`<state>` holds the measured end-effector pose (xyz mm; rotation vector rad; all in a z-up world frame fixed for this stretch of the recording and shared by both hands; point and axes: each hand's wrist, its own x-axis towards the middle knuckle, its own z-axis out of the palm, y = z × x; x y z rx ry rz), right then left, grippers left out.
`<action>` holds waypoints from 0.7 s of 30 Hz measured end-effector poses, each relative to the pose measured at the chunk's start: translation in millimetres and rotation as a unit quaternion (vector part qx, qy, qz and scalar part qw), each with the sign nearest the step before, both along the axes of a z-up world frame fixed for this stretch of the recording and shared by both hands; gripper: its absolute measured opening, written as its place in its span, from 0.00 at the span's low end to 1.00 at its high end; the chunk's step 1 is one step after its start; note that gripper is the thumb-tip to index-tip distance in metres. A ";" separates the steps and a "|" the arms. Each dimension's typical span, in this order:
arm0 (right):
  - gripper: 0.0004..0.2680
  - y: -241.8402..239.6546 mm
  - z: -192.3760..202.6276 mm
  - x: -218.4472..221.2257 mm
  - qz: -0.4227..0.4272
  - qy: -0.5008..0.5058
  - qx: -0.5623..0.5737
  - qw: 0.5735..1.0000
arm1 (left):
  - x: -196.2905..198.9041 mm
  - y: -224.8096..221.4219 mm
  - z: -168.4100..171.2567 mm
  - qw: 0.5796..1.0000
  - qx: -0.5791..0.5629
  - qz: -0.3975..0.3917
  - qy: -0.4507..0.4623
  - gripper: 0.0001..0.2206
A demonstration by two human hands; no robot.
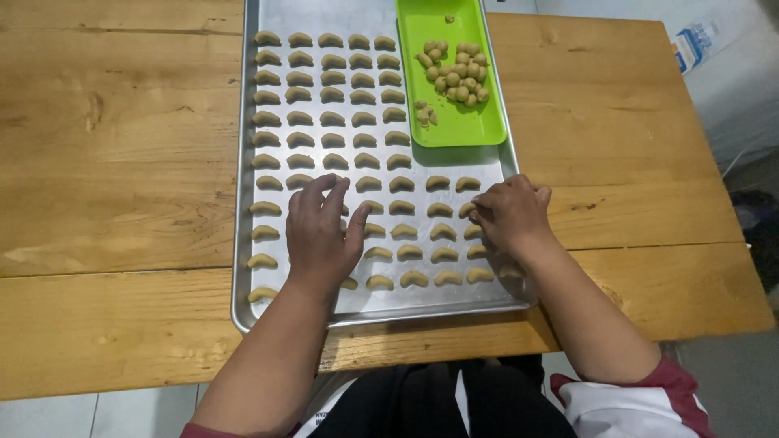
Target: Shaping small dough balls into crescent-shaped pastries and arranging them on a baking sheet.
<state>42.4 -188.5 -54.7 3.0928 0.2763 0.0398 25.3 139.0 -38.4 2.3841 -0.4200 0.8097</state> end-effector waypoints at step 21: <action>0.08 38.1 10.4 12.9 0.119 0.003 0.097 0.988 | 22.0 -41.8 50.0 0.973 -0.180 -0.139 0.050 0.17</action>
